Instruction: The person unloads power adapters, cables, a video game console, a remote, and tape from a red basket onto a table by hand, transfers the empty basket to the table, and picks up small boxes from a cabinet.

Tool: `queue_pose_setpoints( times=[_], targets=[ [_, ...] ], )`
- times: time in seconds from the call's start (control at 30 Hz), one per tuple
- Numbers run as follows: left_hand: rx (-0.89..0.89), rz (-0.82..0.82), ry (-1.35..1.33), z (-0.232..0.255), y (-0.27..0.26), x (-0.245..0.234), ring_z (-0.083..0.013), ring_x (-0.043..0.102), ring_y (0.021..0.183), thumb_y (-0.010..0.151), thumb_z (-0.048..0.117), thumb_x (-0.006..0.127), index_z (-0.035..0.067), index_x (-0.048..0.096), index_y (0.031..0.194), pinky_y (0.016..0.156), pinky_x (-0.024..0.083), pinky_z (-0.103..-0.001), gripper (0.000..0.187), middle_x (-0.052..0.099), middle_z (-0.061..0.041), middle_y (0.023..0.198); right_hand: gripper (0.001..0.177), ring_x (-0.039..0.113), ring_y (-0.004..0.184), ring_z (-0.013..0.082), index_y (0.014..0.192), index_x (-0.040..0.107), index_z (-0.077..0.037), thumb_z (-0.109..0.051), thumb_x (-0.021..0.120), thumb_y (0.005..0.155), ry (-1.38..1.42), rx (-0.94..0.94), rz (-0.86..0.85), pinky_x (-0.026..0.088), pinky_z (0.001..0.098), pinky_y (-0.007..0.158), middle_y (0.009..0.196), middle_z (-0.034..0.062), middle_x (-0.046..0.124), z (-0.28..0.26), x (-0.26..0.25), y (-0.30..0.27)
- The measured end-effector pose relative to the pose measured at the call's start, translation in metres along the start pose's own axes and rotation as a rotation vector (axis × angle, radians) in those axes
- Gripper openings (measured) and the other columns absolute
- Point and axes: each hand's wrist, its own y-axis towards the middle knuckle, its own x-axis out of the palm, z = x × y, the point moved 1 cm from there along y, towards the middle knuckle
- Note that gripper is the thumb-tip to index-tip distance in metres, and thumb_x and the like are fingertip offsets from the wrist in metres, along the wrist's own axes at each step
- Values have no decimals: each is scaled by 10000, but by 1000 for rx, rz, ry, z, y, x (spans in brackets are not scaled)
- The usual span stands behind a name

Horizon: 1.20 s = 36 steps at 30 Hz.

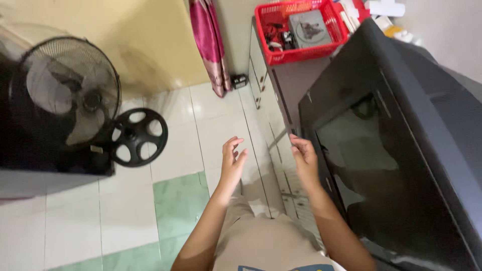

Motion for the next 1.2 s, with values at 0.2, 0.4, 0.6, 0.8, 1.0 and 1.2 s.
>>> queue_pose_setpoints(
  times=[0.2,0.4,0.6,0.8,1.0,1.2],
  targets=[
    [58,-22,6,11,108,-42,-271,439,1394,959,188,662,147,567,1306,1119,394,-432,362,406,-102,1530,200,575,1265,156,1210,589,-33,-11,551,1015,-60,-6,24,450,302,1080,1426,108,604,8,48,93],
    [80,-13,4,-4,176,-89,-279,437,1411,960,186,663,139,573,1306,1126,395,-454,360,418,-109,1520,202,582,1282,164,1212,600,-31,1,557,1017,-112,-39,62,449,309,1083,1433,107,610,32,81,151],
    [0,7,-32,-28,227,-104,-280,445,1401,949,203,667,144,584,1294,1117,396,-449,360,432,-94,1511,221,563,1304,156,1215,591,-45,-12,560,998,-113,74,22,431,304,1095,1473,96,563,78,79,210],
    [-26,-35,-2,-52,309,-95,-272,472,1382,940,215,659,146,620,1287,1110,400,-443,356,494,-69,1462,216,583,1264,155,1212,596,-37,-23,574,998,-125,160,171,435,301,1094,1472,96,589,98,73,296],
    [-11,-145,6,-45,428,-55,-237,503,1355,957,211,644,141,616,1305,1105,412,-427,356,547,-58,1392,227,589,1250,169,1219,592,-29,-76,582,997,-126,179,251,444,305,1080,1441,92,591,85,68,404],
    [11,-292,79,-10,538,7,-221,538,1313,959,211,641,122,625,1289,1071,442,-412,342,576,-59,1325,260,634,1046,151,1258,622,-34,-114,599,1012,-52,311,348,518,299,914,1197,64,654,148,34,495]
  ],
)
